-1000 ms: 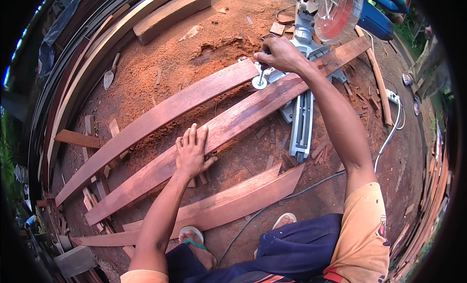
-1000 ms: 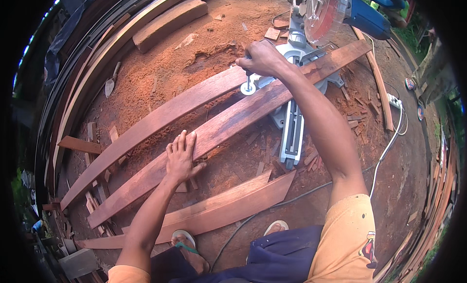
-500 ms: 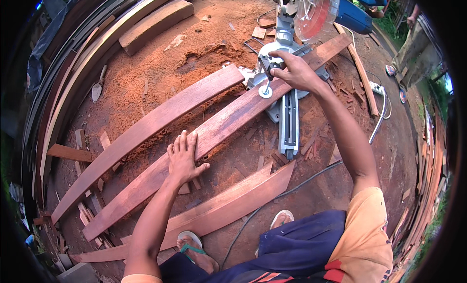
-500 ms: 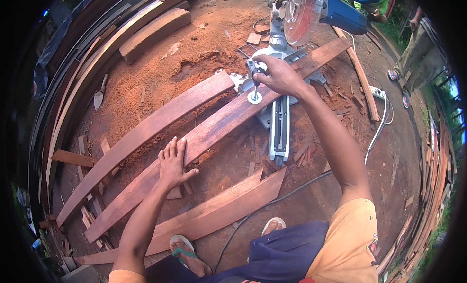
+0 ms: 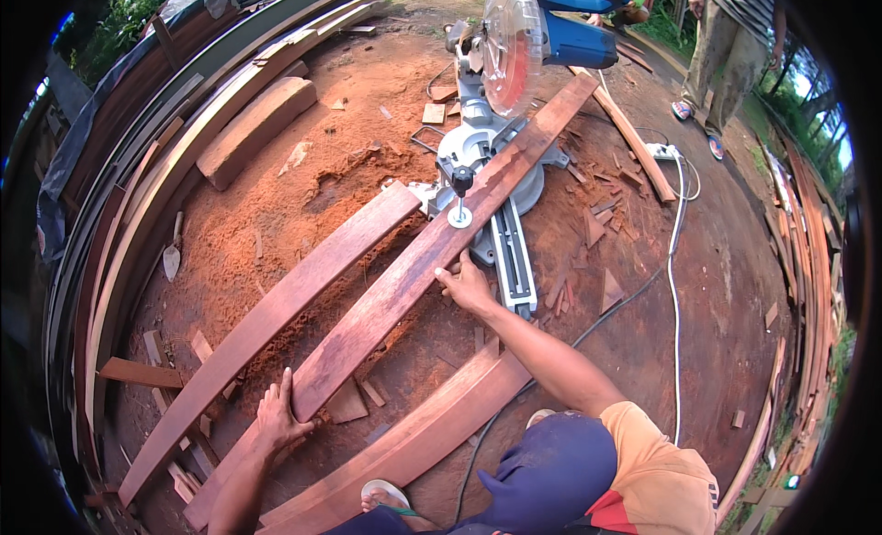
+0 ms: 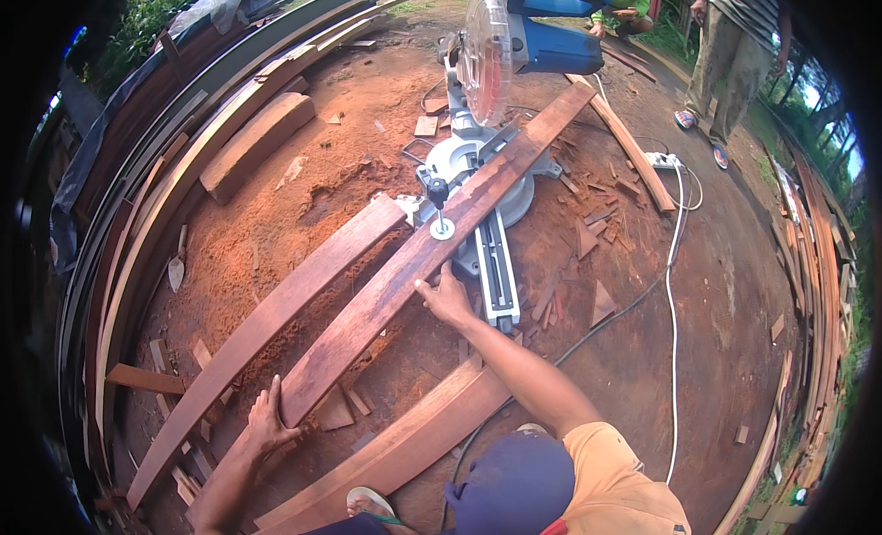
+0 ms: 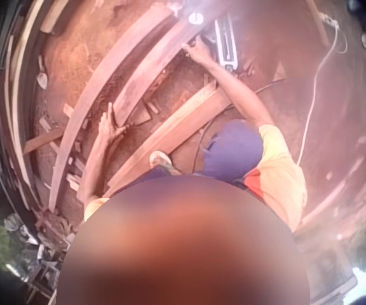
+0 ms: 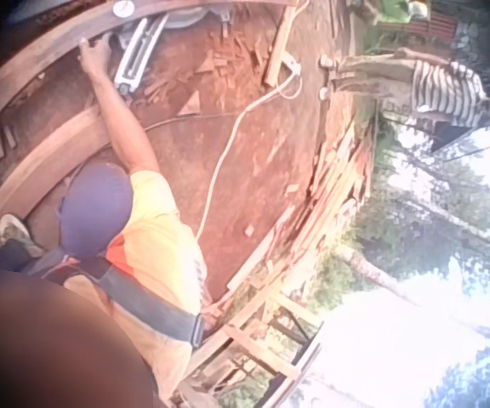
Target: The person uses a miter saw to cut long wooden planks into shorter pieces. They position each plank on the saw, lower the blade to cut, and then move the cut pieces aside. The process is repeated multiple times with different planks.
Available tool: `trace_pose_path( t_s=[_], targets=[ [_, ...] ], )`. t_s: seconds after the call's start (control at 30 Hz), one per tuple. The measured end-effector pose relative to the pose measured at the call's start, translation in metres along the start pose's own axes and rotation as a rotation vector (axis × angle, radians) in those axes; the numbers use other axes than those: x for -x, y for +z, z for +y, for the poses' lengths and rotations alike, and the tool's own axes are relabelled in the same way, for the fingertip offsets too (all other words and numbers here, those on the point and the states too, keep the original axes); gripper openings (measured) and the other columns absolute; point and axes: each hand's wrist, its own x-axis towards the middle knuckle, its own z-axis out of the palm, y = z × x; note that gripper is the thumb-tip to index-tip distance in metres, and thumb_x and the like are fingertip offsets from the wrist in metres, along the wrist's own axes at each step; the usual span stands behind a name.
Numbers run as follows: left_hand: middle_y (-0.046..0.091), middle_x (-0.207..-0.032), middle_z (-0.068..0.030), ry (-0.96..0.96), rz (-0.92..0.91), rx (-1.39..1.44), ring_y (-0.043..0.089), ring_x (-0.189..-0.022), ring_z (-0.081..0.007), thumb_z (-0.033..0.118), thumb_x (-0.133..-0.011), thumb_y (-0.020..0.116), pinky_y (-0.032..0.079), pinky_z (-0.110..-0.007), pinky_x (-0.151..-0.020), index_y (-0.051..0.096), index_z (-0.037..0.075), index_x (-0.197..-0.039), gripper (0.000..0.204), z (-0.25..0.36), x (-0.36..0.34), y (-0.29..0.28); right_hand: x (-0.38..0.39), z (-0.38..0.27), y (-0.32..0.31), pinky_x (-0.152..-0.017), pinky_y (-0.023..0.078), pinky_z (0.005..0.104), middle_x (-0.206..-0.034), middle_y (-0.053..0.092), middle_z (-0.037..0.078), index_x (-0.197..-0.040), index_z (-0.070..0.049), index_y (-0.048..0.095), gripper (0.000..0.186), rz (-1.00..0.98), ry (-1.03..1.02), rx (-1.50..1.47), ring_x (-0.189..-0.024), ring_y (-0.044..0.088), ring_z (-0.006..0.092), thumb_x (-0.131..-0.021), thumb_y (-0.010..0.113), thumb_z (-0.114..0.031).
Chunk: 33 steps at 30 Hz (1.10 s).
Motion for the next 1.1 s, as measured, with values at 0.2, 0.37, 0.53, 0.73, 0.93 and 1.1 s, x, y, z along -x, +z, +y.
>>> trace_pose_path(
  t_s=[0.2,0.37,0.53,0.73,0.93,1.1],
  targets=[
    [0.053,-0.112,-0.0186,0.034,0.057,0.037,0.057,-0.105,-0.0380,0.041,-0.054,0.092,0.049,-0.048,-0.091,0.020,0.012,-0.166,0.136,-0.006,0.003,-0.002,-0.004,-0.019,0.013,-0.063,0.060,0.0331,-0.088,0.073,0.014,-0.146,0.012,0.034,0.072,0.092,0.022,-0.034,-0.065,0.071,0.0188,-0.097,0.071,-0.026],
    [0.053,-0.112,-0.0188,0.012,0.047,0.051,0.057,-0.105,-0.0386,0.037,-0.052,0.092,0.050,-0.048,-0.092,0.020,0.015,-0.166,0.137,-0.003,0.002,-0.009,-0.017,-0.019,0.011,-0.059,0.059,0.0340,-0.078,0.073,0.014,-0.110,0.015,0.061,0.044,-0.007,-0.009,0.000,-0.063,0.072,0.0192,-0.095,0.074,-0.024],
    [0.053,-0.112,-0.0197,0.005,0.022,0.060,0.057,-0.105,-0.0393,0.037,-0.052,0.093,0.050,-0.049,-0.093,0.018,0.017,-0.167,0.139,-0.011,-0.008,-0.016,-0.026,-0.021,0.012,-0.064,0.059,0.0382,-0.070,0.072,0.013,-0.083,0.008,0.070,0.039,-0.026,-0.002,0.117,-0.062,0.073,0.0233,-0.094,0.074,-0.029],
    [0.056,-0.116,-0.0234,0.033,-0.008,0.057,0.059,-0.108,-0.0429,0.044,-0.053,0.096,0.050,-0.051,-0.095,0.010,0.012,-0.167,0.146,-0.012,-0.010,-0.017,-0.024,-0.027,0.010,-0.067,0.060,0.0392,-0.073,0.074,0.017,-0.091,0.015,0.069,0.048,-0.055,-0.021,0.170,-0.065,0.075,0.0258,-0.095,0.073,-0.032],
    [0.057,-0.112,-0.0229,0.018,-0.003,0.069,0.060,-0.105,-0.0424,0.051,-0.054,0.096,0.050,-0.051,-0.093,0.013,0.014,-0.167,0.145,-0.005,-0.010,-0.024,-0.013,-0.024,-0.009,-0.064,0.060,0.0339,-0.083,0.073,0.015,-0.128,0.019,0.054,0.060,-0.127,0.053,0.124,-0.069,0.073,0.0200,-0.097,0.072,-0.029],
    [0.057,-0.108,-0.0226,-0.002,0.005,0.078,0.061,-0.102,-0.0422,0.050,-0.054,0.096,0.050,-0.052,-0.089,0.018,0.017,-0.167,0.142,-0.006,-0.008,-0.023,-0.011,-0.001,-0.063,-0.070,0.060,0.0356,-0.096,0.076,0.017,-0.135,0.007,0.062,0.047,0.125,-0.091,0.109,-0.077,0.075,0.0253,-0.098,0.067,-0.021]
  ],
)
